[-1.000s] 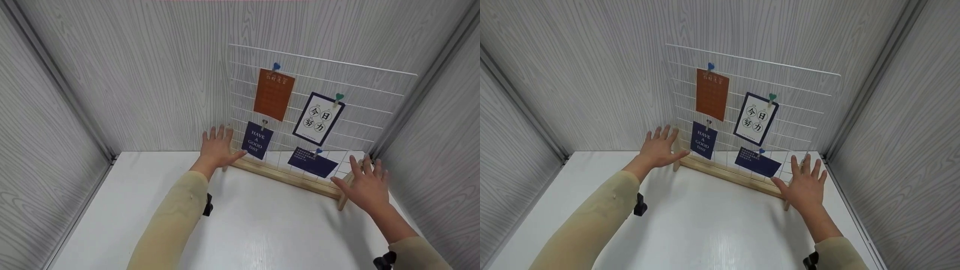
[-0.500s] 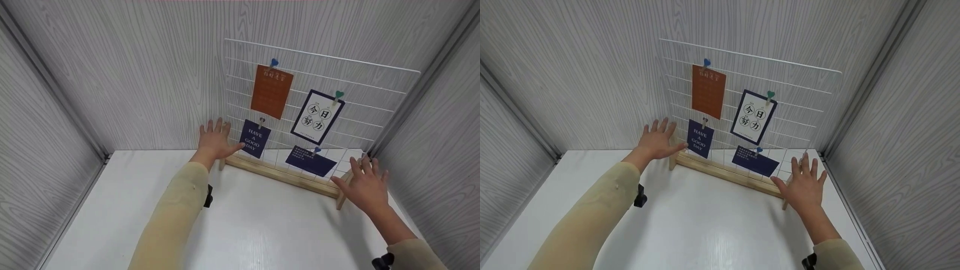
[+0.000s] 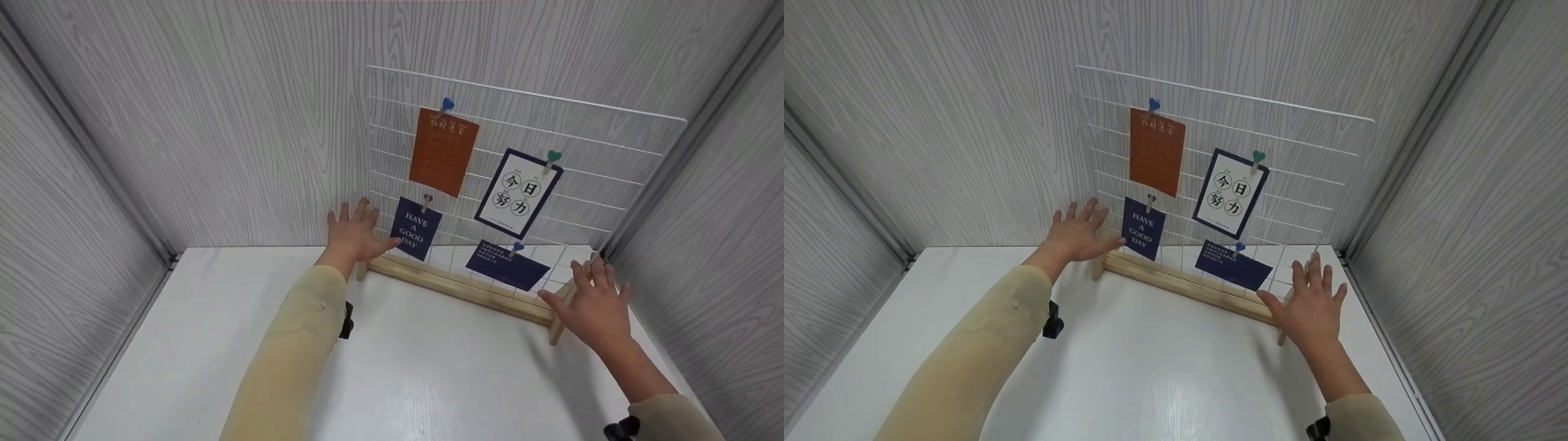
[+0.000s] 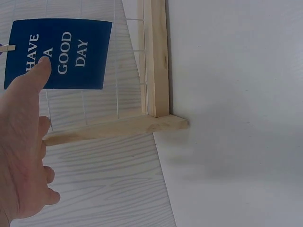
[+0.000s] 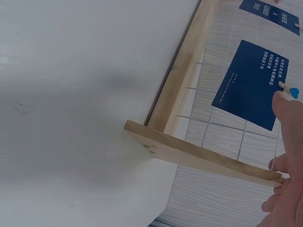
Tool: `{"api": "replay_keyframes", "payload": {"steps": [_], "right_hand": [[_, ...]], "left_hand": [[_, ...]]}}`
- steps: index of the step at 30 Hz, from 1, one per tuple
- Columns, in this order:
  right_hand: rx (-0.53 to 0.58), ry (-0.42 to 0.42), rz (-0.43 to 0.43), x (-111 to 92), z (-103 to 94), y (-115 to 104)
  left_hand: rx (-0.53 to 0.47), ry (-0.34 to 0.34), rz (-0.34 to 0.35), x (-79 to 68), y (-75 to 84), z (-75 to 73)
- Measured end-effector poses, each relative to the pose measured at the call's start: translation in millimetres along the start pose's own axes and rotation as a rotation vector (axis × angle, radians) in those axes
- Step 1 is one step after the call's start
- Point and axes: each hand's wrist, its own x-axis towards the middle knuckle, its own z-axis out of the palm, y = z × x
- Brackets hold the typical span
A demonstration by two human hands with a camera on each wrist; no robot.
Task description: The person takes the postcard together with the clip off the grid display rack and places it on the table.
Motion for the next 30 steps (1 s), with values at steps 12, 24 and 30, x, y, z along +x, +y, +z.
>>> {"api": "replay_keyframes", "payload": {"steps": [12, 24, 30], "right_hand": [[0.020, 0.001, 0.012, -1, 2.5, -3], [0.028, 0.010, 0.062, 5, -4.2, -9], [0.049, 0.002, 0.105, 4, 1.7, -17]], "left_hand": [[0.093, -0.013, -0.011, 2.9, -1.4, -3.0], [0.076, 0.020, 0.066, 2.8, -9.8, -8.6], [0.094, -0.012, 0.087, 4.8, -19.0, -0.5]]}}
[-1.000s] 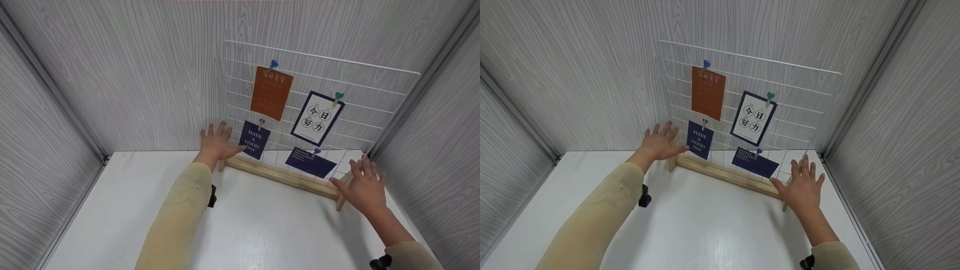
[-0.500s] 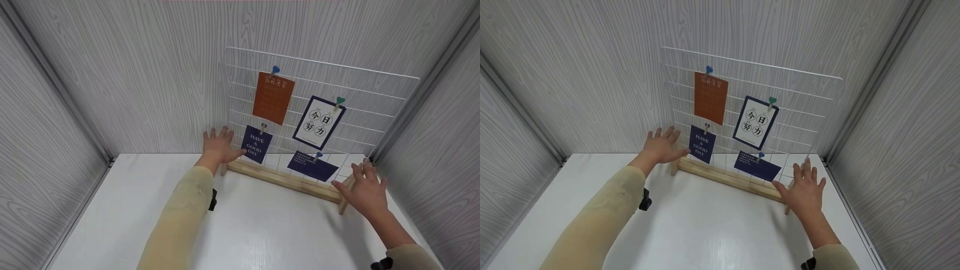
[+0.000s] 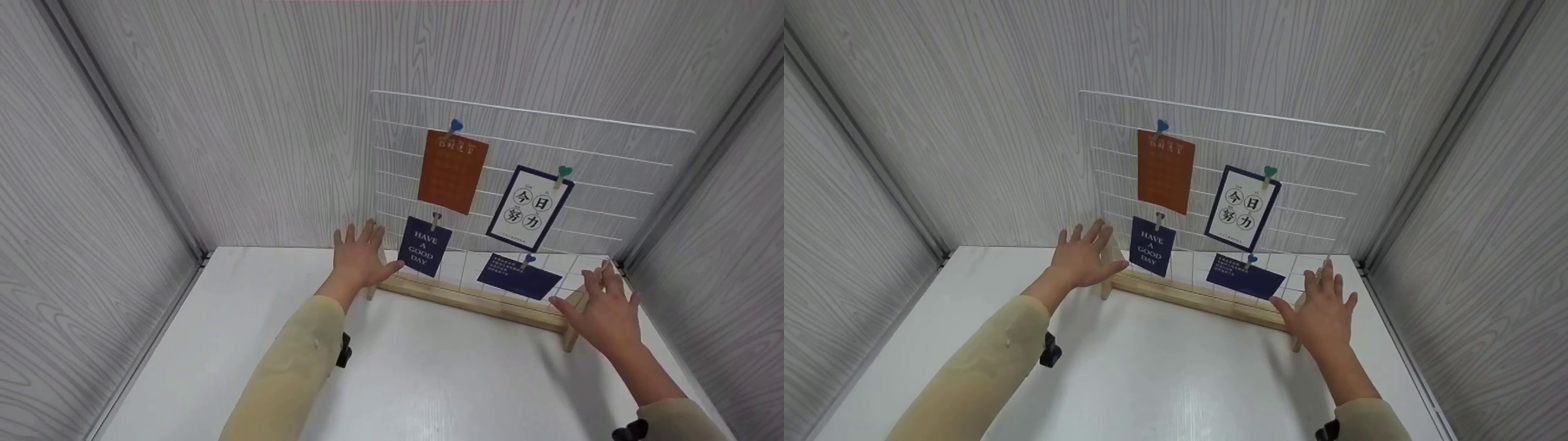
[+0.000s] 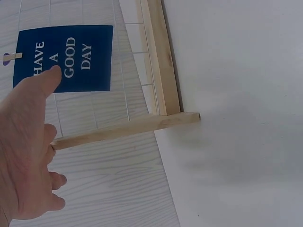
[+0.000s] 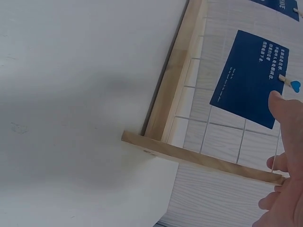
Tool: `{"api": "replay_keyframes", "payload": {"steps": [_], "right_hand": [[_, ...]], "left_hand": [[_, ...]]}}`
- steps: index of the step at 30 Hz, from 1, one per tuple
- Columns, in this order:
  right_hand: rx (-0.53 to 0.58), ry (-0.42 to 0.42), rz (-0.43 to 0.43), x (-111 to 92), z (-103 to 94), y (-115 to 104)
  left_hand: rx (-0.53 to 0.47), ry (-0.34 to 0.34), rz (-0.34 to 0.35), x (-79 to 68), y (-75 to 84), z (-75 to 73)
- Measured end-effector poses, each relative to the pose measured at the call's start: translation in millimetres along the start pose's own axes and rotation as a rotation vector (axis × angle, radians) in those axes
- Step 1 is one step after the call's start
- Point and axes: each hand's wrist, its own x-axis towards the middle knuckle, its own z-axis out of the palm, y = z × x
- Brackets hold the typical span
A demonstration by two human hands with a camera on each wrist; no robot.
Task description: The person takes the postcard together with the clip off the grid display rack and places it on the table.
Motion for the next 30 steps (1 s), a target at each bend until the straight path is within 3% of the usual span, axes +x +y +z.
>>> {"api": "replay_keyframes", "payload": {"steps": [3, 10, 21, 30], "right_hand": [[-0.001, -0.005, 0.015, -1, 1.2, 0], [0.000, 0.002, 0.046, -2, 0.3, -4], [-0.018, 0.005, 0.106, 5, -2.8, -16], [-0.007, 0.023, 0.166, 4, 1.2, -22]], "left_hand": [[0.009, -0.001, 0.016, 2.4, -0.5, 2.7], [0.028, 0.073, 0.071, 0.3, -3.9, 2.2], [-0.077, 0.171, 0.098, 0.0, -14.2, 15.7], [-0.104, 0.201, 0.140, 5.1, -19.5, 22.4]]}}
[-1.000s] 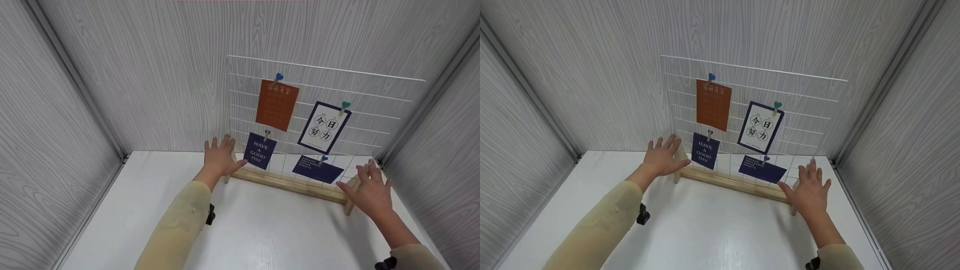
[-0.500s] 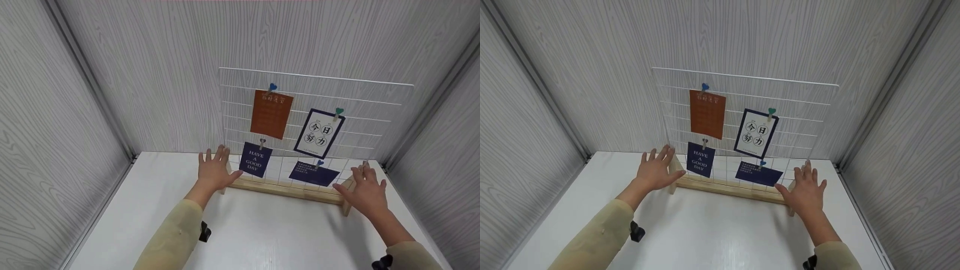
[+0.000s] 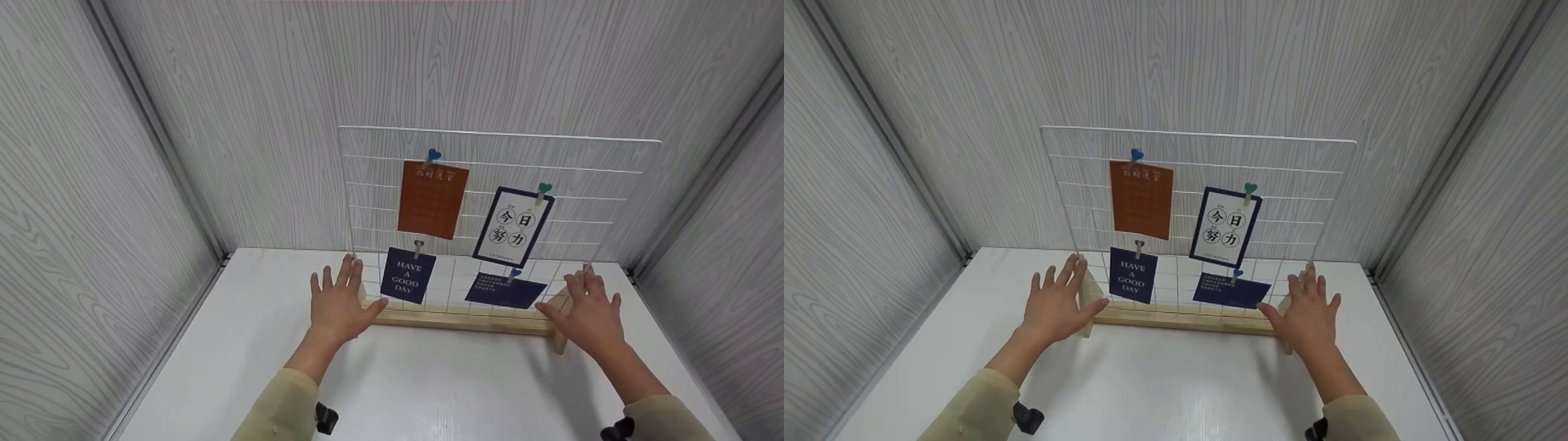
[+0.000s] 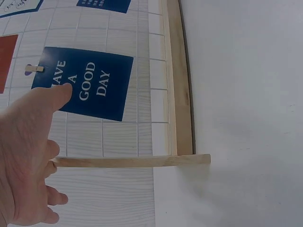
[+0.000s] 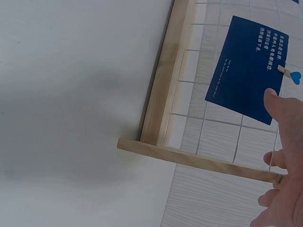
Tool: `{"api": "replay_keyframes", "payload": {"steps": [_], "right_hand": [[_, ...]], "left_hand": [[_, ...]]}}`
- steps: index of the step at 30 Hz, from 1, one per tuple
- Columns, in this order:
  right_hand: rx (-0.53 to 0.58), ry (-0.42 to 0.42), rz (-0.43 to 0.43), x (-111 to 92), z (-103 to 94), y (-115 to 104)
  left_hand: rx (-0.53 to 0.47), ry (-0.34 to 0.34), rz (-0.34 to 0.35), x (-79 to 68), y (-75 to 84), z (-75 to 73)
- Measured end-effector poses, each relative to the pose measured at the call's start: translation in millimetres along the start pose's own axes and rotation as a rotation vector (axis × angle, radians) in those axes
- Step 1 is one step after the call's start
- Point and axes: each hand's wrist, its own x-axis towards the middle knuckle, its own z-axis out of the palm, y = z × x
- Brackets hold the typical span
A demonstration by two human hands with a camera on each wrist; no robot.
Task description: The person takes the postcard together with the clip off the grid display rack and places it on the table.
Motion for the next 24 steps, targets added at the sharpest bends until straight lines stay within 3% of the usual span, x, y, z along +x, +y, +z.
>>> {"api": "replay_keyframes", "payload": {"steps": [9, 24], "right_hand": [[-0.008, 0.026, -0.020, -2.0, 4.1, -1.8], [0.003, 0.013, 0.011, 0.3, 0.6, 3.8]], "left_hand": [[0.001, 0.033, 0.004, -4.2, -4.7, 3.9], [-0.017, 0.081, 0.022, 1.9, -1.5, 7.8]]}}
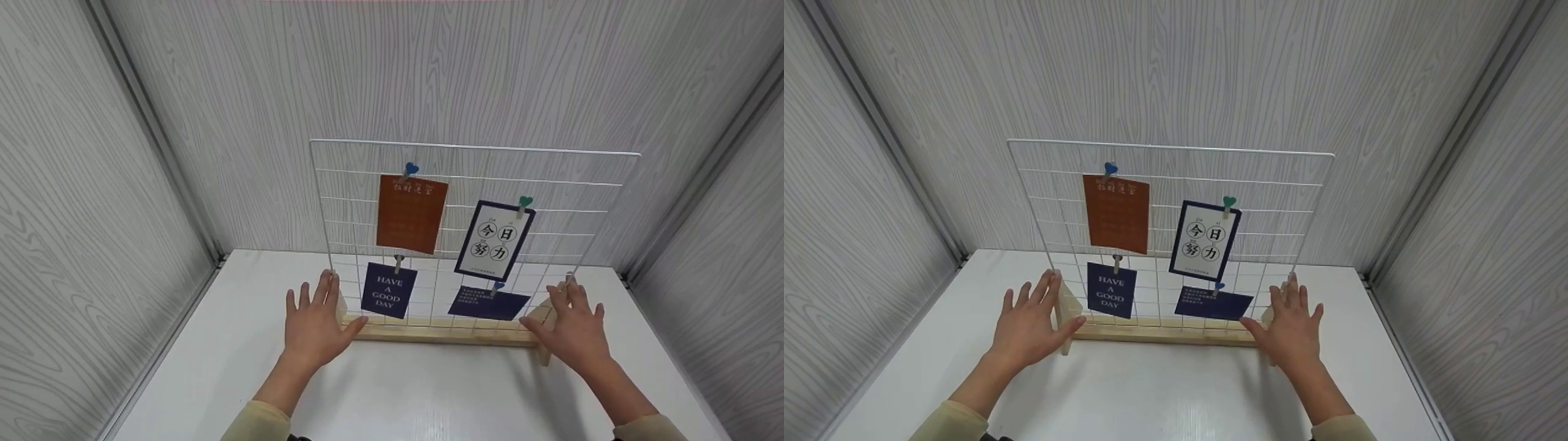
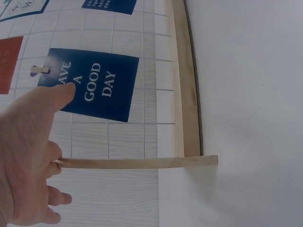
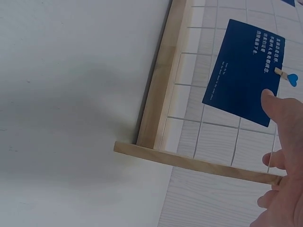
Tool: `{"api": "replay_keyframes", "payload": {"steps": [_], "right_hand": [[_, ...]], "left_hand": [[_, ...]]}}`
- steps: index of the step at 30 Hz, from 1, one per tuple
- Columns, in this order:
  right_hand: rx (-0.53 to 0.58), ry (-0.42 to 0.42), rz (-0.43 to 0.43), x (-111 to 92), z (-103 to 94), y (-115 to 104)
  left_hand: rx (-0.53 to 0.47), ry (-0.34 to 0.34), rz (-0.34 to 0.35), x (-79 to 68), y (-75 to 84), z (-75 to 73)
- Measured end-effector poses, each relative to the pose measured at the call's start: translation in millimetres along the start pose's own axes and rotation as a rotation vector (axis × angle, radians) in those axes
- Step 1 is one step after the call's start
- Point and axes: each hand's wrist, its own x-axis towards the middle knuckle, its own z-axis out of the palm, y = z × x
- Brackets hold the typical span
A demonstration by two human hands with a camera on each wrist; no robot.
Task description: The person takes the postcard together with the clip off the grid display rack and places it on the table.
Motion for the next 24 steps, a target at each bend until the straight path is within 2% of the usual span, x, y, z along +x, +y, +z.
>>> {"api": "replay_keyframes", "payload": {"steps": [6, 15, 24], "right_hand": [[-0.018, 0.002, -0.004, 1.0, 1.8, 1.4], [-0.062, 0.019, -0.023, -1.1, 1.9, 4.0], [-0.071, 0.002, -0.026, 1.9, 2.1, 5.0]], "left_hand": [[0.004, -0.009, -0.009, 0.2, 0.4, 0.7], [0.002, 0.016, -0.006, 0.4, 2.9, 1.5], [0.016, 0.007, -0.009, 0.5, 2.8, 0.2]]}}
